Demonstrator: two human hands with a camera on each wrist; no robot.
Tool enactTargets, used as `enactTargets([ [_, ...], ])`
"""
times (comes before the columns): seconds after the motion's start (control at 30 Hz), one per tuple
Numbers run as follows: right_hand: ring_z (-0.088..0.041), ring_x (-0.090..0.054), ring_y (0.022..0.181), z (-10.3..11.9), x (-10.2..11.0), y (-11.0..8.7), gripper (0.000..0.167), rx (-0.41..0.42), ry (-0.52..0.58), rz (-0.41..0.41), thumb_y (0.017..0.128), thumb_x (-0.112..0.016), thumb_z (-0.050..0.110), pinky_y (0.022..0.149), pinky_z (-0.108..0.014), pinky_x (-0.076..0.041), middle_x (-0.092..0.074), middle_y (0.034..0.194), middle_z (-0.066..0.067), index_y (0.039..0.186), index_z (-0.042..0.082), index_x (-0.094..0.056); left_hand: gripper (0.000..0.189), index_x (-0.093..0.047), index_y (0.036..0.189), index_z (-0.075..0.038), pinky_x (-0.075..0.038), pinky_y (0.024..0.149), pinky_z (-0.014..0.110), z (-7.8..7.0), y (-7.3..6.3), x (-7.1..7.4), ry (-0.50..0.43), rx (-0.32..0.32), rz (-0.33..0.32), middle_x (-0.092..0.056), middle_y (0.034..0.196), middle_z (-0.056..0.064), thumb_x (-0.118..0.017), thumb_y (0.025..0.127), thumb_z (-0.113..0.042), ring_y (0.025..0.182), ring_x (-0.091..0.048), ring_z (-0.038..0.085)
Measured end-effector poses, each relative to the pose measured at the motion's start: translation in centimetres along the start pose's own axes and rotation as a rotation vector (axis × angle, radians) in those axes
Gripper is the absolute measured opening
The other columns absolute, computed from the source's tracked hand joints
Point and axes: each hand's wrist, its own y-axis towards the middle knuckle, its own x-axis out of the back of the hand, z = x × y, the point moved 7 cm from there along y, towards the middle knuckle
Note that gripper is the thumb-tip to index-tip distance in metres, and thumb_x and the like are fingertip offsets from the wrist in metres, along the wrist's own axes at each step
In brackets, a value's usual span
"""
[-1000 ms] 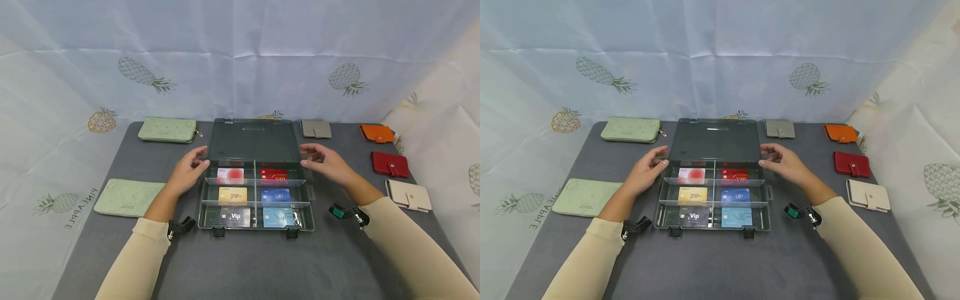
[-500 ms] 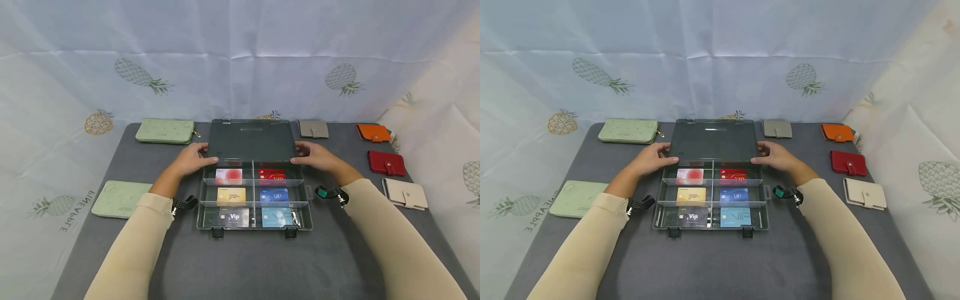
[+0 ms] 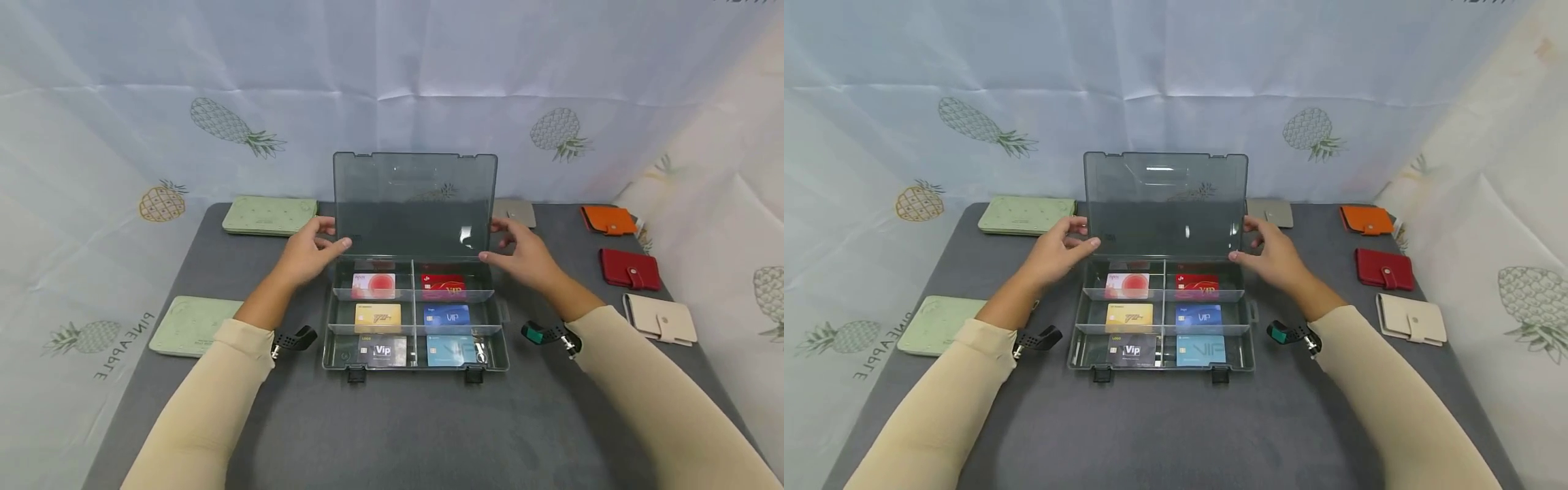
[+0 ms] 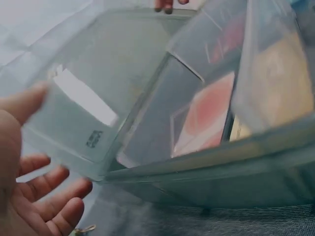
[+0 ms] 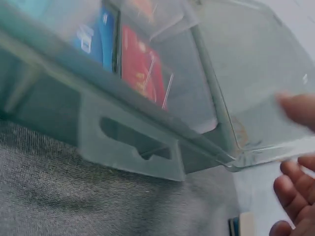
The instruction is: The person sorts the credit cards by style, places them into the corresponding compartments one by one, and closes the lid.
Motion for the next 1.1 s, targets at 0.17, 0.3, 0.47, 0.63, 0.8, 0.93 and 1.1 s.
enactTargets([
  [0.17,-0.018,-0.059,0.114,0.9,2.1,-2.1,0.046,0.043,0.185,-0.07,0.113,-0.058,0.029,0.096,-0.029,-0.043,-0.064,0.143,-0.017,0.151,0.004,-0.059,0.058,-0.054,0.153,-0.005,-0.045,0.109,0.057,-0.4,-1.4,1.3,-0.181,-0.045,-0.029,-0.059,0.147,0.019,-0.046,0.115,-0.047,0.134,-0.058,0.038],
  [0.3,-0.013,-0.063,0.108,1.4,3.4,-4.1,0.045,0.084,0.214,-0.033,0.118,-0.041,0.029,0.092,-0.027,-0.042,-0.071,0.132,-0.002,0.143,0.001,-0.066,0.066,-0.054,0.154,0.0,-0.042,0.115,0.056,-0.6,-3.1,1.5,-0.25,-0.066,0.05,-0.056,0.154,0.021,-0.03,0.117,-0.049,0.136,-0.059,0.04],
  [0.47,-0.011,-0.06,0.099,1.4,3.8,-6.4,0.041,0.098,0.251,0.026,0.118,-0.04,0.027,0.083,-0.028,-0.042,-0.074,0.112,0.017,0.131,0.009,-0.074,0.062,-0.053,0.151,0.008,-0.039,0.117,0.056,-0.5,-5.7,1.3,-0.27,-0.08,0.128,-0.06,0.147,0.028,-0.036,0.118,-0.041,0.136,-0.059,0.044],
  [0.63,-0.006,-0.057,0.121,0.7,2.8,-8.1,0.037,0.094,0.311,0.137,0.112,-0.054,0.018,0.095,-0.022,-0.046,-0.07,0.134,0.01,0.147,0.019,-0.067,0.061,-0.051,0.158,-0.001,-0.045,0.112,0.049,0.6,-7.7,1.0,-0.214,-0.131,0.161,-0.056,0.154,0.022,-0.064,0.109,-0.036,0.143,-0.05,0.043],
  [0.8,-0.014,-0.055,0.13,-0.5,1.8,-8.7,0.059,0.145,0.298,0.254,0.101,-0.066,0.006,0.096,-0.029,-0.051,-0.058,0.154,0.0,0.159,0.011,-0.054,0.077,-0.047,0.163,-0.012,-0.033,0.115,0.071,1.5,-8.2,0.8,-0.125,-0.241,0.275,-0.041,0.169,0.012,-0.077,0.099,-0.043,0.152,-0.037,0.048],
  [0.93,-0.018,-0.052,0.136,-1.6,1.2,-8.6,0.074,0.154,0.212,0.288,0.095,-0.077,0.006,0.108,-0.053,-0.045,-0.054,0.159,-0.011,0.163,0.016,-0.049,0.087,-0.043,0.165,-0.015,-0.023,0.119,0.073,2.0,-7.9,0.3,-0.03,-0.258,0.341,-0.034,0.173,0.005,-0.086,0.091,-0.032,0.159,-0.026,0.039],
  [1.1,-0.037,-0.037,0.151,-2.6,0.2,-7.9,0.087,0.126,0.145,0.318,0.091,-0.086,0.015,0.109,-0.08,-0.03,-0.039,0.169,-0.015,0.166,0.021,-0.042,0.1,-0.036,0.168,-0.012,-0.024,0.121,0.069,2.2,-7.0,-0.5,0.061,-0.25,0.373,-0.027,0.176,0.005,-0.092,0.087,-0.029,0.161,-0.021,0.035],
])
